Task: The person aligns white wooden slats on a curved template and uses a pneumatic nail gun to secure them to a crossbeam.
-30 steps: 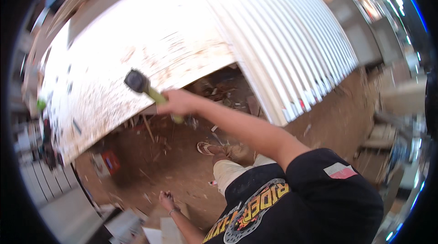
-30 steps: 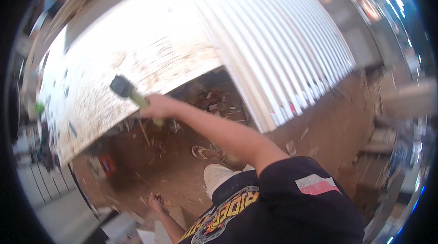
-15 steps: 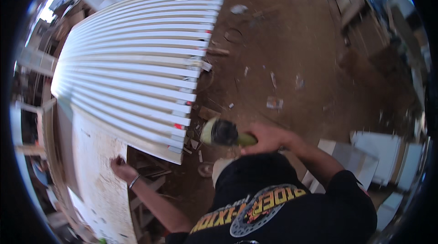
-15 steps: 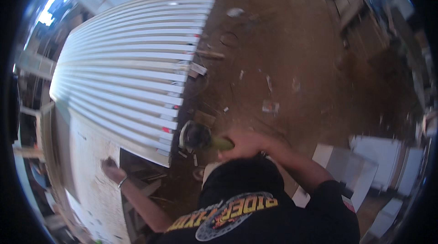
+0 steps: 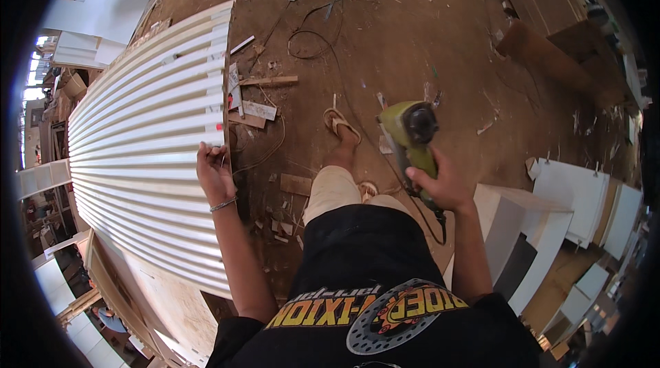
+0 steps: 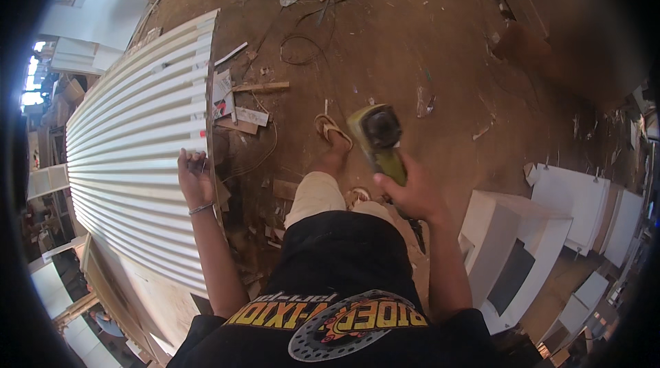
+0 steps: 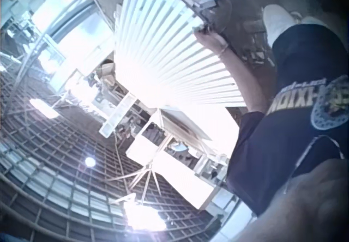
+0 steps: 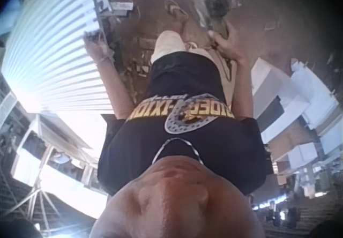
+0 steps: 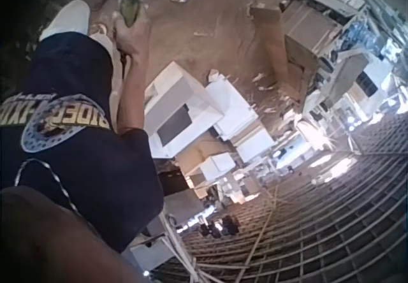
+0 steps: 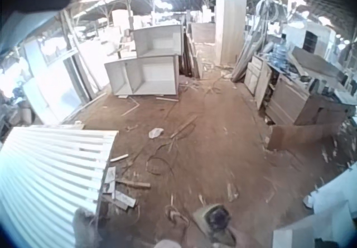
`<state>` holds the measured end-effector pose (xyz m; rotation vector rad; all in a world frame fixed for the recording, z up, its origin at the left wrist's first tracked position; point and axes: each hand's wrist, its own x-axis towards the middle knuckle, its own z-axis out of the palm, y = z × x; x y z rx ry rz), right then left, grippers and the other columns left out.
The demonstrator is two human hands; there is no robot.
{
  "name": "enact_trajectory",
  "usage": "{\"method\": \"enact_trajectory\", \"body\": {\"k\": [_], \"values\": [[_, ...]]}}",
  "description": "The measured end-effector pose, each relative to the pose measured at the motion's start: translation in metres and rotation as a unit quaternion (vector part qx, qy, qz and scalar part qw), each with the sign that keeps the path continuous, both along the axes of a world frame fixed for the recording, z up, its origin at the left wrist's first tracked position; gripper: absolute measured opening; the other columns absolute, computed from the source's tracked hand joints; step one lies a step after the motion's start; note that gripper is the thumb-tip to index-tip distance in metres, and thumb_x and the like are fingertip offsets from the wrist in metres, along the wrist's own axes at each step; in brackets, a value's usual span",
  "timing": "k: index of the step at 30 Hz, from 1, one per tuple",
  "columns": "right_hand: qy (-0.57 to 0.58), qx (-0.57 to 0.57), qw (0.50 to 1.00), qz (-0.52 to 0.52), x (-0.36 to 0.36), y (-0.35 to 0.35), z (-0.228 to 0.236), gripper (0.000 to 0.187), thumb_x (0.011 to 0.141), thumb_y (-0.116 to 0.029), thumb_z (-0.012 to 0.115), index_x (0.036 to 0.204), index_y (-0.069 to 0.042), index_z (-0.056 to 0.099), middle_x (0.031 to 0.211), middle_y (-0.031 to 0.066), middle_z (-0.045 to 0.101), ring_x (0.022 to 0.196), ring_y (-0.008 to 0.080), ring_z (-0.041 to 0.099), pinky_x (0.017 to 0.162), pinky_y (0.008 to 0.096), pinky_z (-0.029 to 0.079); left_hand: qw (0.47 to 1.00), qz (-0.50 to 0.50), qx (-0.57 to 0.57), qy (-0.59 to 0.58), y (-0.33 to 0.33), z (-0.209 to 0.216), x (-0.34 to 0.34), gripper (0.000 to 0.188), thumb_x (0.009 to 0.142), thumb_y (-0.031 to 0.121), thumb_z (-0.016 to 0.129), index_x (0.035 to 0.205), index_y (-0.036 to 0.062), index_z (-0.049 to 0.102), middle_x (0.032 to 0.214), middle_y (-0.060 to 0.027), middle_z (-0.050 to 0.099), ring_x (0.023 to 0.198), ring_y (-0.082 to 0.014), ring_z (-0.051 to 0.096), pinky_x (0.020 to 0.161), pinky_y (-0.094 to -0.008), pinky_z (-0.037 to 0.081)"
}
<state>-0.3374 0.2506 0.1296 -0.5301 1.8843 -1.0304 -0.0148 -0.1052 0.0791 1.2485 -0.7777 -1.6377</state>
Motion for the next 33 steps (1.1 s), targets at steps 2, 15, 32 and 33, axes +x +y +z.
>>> {"method": "enact_trajectory", "body": {"k": [2,15,32,33], "values": [[0.004,-0.002,1.0,-0.031,-0.032,-0.034,0.007,0.045,0.089,-0.026,0.074,0.123,0.001,0.062,0.097,0.0137,0.072,0.089,0.0227,0.069,0.082,0.039,0.053,0.998,0.014,-0.03,-0.051,-0.035,-0.006,-0.042,0.024,0.104,0.031,0.063,0.094,0.0089,0.06,0.082,-0.0033,0.063,0.082,-0.0197,0.065,0.078,-0.0333,0.053],[-0.012,0.027,0.997,0.071,-0.2,-0.259,-0.003,0.052,0.083,-0.023,0.066,0.126,0.005,0.057,0.104,0.0247,0.067,0.098,0.0386,0.066,0.09,0.0425,0.05,0.693,-0.242,-0.311,-0.603,-0.343,0.003,-0.147,0.069,0.086,0.04,0.083,0.139,0.0042,0.056,0.124,-0.023,0.069,0.118,-0.0354,0.066,0.098,-0.044,0.053],[-0.165,0.13,0.977,-0.036,-0.31,-0.349,-0.08,0.035,0.09,-0.024,0.07,0.11,0.005,0.063,0.085,0.0104,0.068,0.077,0.0181,0.065,0.073,0.0346,0.052,0.452,-0.577,-0.157,-0.662,-0.459,-0.013,-0.229,0.129,0.066,0.053,0.093,0.165,0.0154,0.02,0.167,-0.0293,0.021,0.157,-0.0447,0.012,0.126,-0.0511,0.022],[-0.194,0.142,0.969,-0.057,-0.31,-0.354,-0.081,0.033,0.091,-0.024,0.071,0.106,0.004,0.064,0.082,0.0079,0.066,0.073,0.0149,0.064,0.069,0.0328,0.052,0.46,-0.568,-0.157,-0.663,-0.457,-0.014,-0.229,0.128,0.066,0.054,0.093,0.165,0.0172,0.021,0.167,-0.0293,0.02,0.157,-0.0452,0.01,0.126,-0.052,0.022]]}}
